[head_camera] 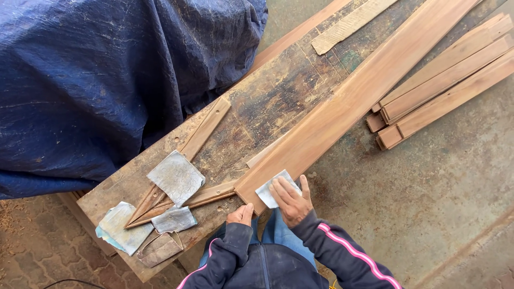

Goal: The recorder is manually sanding long wooden planks using sandpaper on a workbench.

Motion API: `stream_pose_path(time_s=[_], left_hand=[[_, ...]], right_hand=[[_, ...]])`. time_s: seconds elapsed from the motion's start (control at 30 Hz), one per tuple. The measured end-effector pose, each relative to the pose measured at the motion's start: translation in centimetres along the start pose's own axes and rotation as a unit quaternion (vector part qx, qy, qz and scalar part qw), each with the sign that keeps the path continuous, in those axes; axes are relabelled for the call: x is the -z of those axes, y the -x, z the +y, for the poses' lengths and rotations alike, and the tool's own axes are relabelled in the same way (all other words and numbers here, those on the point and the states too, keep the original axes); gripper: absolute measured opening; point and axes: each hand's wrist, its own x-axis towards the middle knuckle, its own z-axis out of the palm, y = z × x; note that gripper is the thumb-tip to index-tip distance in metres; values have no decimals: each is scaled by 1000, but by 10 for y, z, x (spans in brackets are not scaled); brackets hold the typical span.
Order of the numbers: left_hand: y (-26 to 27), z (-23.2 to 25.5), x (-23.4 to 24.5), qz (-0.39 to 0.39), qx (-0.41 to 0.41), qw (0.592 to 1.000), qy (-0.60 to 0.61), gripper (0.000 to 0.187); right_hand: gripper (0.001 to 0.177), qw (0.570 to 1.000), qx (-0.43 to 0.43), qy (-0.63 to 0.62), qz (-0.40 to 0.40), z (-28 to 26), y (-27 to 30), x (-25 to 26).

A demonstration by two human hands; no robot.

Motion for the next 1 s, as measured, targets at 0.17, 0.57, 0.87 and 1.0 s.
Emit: stream_pose_path(time_s=[0.17,0.57,0.87,1.0], left_hand=[[8,22,2,-4,-29,998,48,35],[2,0,1,-4,-38,998,56,36],[6,10,-2,10,-56,996,61,35],[-3,-7,-4,22,-34,999,16,39]], right_hand=[[31,990,-66,93,87,64,-10,-14],[36,978,-171,118,32,49,-24,-9],[33,991,-99,68,56,52,-53,-8],[34,1000,-27,7,13,16,-28,-15]])
